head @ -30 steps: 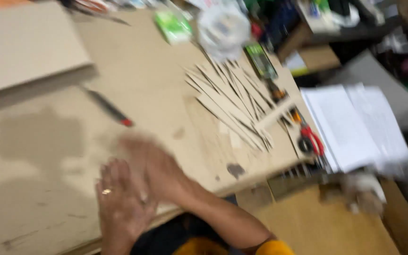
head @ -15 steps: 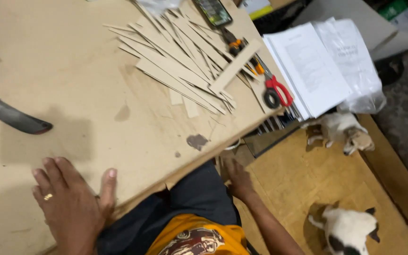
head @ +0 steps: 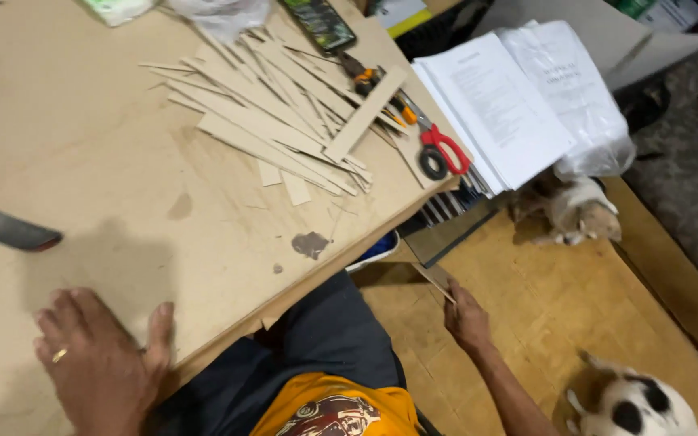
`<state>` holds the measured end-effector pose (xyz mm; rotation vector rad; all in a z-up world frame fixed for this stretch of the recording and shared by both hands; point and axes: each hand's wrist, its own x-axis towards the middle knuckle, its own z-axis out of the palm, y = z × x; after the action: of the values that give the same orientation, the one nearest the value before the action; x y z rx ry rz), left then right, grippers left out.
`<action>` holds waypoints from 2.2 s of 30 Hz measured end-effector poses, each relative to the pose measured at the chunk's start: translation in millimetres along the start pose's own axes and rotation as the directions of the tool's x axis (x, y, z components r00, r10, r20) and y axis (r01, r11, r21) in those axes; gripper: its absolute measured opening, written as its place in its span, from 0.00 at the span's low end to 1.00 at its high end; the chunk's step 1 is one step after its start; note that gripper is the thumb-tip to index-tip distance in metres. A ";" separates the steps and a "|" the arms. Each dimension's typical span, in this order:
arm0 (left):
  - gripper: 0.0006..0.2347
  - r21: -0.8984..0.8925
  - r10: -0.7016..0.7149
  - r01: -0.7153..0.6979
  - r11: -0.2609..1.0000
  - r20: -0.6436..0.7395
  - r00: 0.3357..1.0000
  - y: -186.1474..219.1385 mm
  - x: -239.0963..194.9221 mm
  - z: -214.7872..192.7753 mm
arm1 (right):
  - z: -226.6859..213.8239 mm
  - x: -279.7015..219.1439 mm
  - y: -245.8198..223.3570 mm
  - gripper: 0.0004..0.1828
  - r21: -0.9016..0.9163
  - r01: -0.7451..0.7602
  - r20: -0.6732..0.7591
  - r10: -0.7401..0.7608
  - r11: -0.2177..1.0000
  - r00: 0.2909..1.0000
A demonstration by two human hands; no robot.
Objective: Cutting thin strips of cardboard using a utility knife and a wooden straight edge on a workbench.
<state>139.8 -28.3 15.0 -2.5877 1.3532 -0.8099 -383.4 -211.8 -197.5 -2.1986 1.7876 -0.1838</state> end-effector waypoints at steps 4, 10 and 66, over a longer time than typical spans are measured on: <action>0.35 -0.058 0.000 -0.001 0.998 -0.021 1.000 0.4 2.6 -6.6 | -3.5 -11.3 33.2 0.25 -0.122 0.177 -0.118 -0.191 0.977 0.974; 0.36 -0.035 0.036 -0.039 0.999 -0.092 0.995 -1.2 -0.3 -3.5 | -34.8 -12.8 50.9 0.14 0.010 -0.156 -0.334 0.150 0.988 0.931; 0.33 0.013 -0.021 0.021 1.000 -0.032 0.999 1.9 0.0 7.3 | -39.3 163.4 108.9 0.47 0.329 -0.401 -0.207 0.479 0.855 0.853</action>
<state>142.2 -30.5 8.1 -2.5946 1.3266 -0.8641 -460.7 -396.2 -208.6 -1.5740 2.2152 -0.6257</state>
